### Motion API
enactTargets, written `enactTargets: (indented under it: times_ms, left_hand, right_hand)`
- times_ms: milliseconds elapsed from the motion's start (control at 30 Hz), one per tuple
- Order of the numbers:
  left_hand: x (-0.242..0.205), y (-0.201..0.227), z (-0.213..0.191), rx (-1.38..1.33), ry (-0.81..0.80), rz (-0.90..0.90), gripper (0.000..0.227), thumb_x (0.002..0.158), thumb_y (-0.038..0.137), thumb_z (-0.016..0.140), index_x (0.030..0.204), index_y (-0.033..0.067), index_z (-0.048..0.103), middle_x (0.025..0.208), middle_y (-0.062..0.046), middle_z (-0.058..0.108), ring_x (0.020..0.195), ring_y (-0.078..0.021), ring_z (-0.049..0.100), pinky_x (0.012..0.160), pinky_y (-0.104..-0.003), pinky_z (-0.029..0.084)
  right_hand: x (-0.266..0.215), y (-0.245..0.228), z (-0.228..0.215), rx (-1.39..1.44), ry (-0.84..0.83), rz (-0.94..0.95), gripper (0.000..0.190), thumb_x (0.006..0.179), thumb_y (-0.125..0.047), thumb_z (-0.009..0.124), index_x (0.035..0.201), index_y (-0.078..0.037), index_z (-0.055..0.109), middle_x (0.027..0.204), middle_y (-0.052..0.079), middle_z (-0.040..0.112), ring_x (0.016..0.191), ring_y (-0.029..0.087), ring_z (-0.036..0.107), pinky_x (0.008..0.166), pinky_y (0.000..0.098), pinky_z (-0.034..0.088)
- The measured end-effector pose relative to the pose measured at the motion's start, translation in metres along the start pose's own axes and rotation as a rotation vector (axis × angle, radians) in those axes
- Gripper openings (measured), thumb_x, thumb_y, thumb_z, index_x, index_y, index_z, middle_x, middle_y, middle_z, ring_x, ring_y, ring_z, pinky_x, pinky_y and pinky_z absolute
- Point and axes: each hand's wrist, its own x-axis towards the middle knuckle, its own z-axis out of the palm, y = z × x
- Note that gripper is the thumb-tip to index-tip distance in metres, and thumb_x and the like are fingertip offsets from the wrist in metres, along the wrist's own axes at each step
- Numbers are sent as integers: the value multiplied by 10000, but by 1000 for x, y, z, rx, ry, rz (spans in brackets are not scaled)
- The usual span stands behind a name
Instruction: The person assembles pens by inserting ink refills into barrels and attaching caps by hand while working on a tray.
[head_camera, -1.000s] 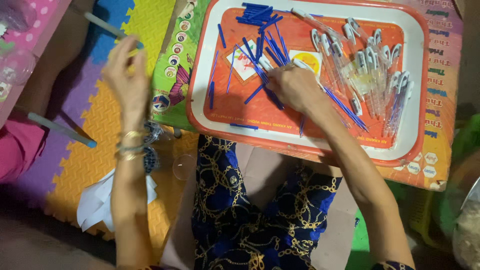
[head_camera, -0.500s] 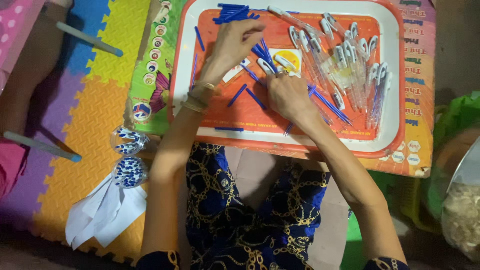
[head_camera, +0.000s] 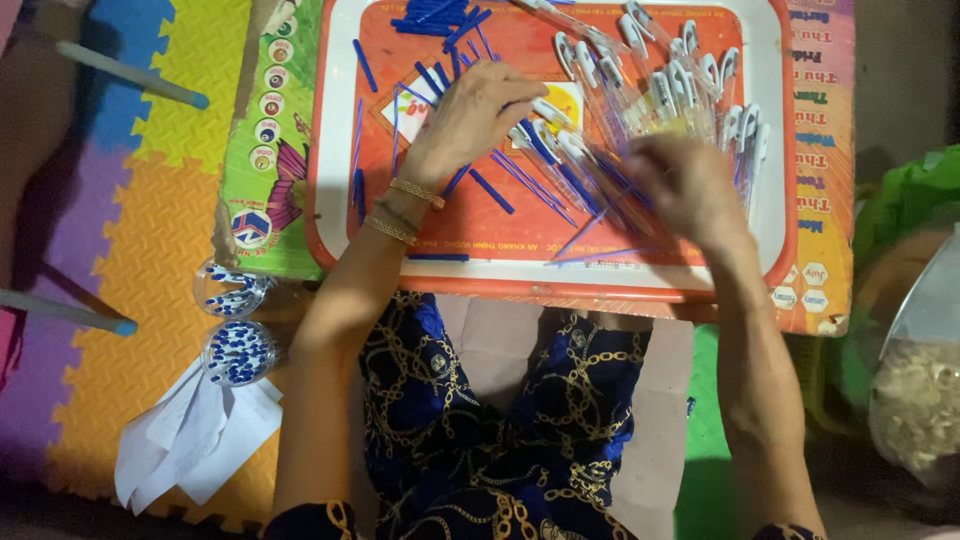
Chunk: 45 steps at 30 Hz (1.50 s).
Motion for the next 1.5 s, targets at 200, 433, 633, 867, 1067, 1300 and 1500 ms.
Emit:
enactTargets:
  times_ms: [200,433,633,867,1067,1300,1500]
  left_hand:
    - [-1,12,4,83,-104,95,277,1045,7,730,1073,211,916,1104,-46,702,1015,-310,676,664,-478,551]
    - [6,35,-1,114,-68,153,182,1072,45,688,1138,89,852,1211,-126,747,1132,-316,678,909,-503,581]
    - [2,31,1,88,-187,111,150,1093,222,733,1195,156,822,1208,-88,758,1124,-284,682,981,-486,560]
    - [0,22,-26,130,-17,-22,170,1048,125,676,1175,110,789,1166,-115,765,1085,-321,685,882,-496,560]
    - [2,28,-8,156,13,103,280,1077,32,681,1345,88,742,1281,-120,774,1206,-327,668,1022,-481,602]
    - [2,49,28,-19,-34,300,203,1110,142,689,1259,79,812,1109,-139,847,1060,-293,755,933,-411,637]
    - [6,56,29,93,-15,264,159,1123,259,734,1083,169,859,822,-9,792,728,-216,696,629,-411,530]
  right_hand:
    - [10,31,-9,644,272,304,106,1269,-30,579,1164,-40,593,860,61,623,669,145,618,621,275,529]
    - [11,35,3,832,261,382,102,1220,-43,593,1122,-72,588,935,56,663,806,150,673,729,278,596]
    - [14,-4,11,721,97,457,81,1199,-107,581,1127,-73,567,962,99,728,879,217,831,774,334,687]
    - [18,-1,12,743,161,316,100,1220,-110,550,1128,-76,572,1016,127,779,916,210,788,821,326,654]
    - [17,8,30,504,112,292,114,1190,-157,598,1081,-128,580,952,-7,597,866,119,551,795,303,477]
    - [11,15,20,601,247,338,110,1212,-155,572,1110,-116,586,874,-3,647,745,113,645,663,272,515]
    - [13,8,18,583,296,315,76,1177,-147,589,1123,-100,611,917,7,634,820,125,653,754,276,551]
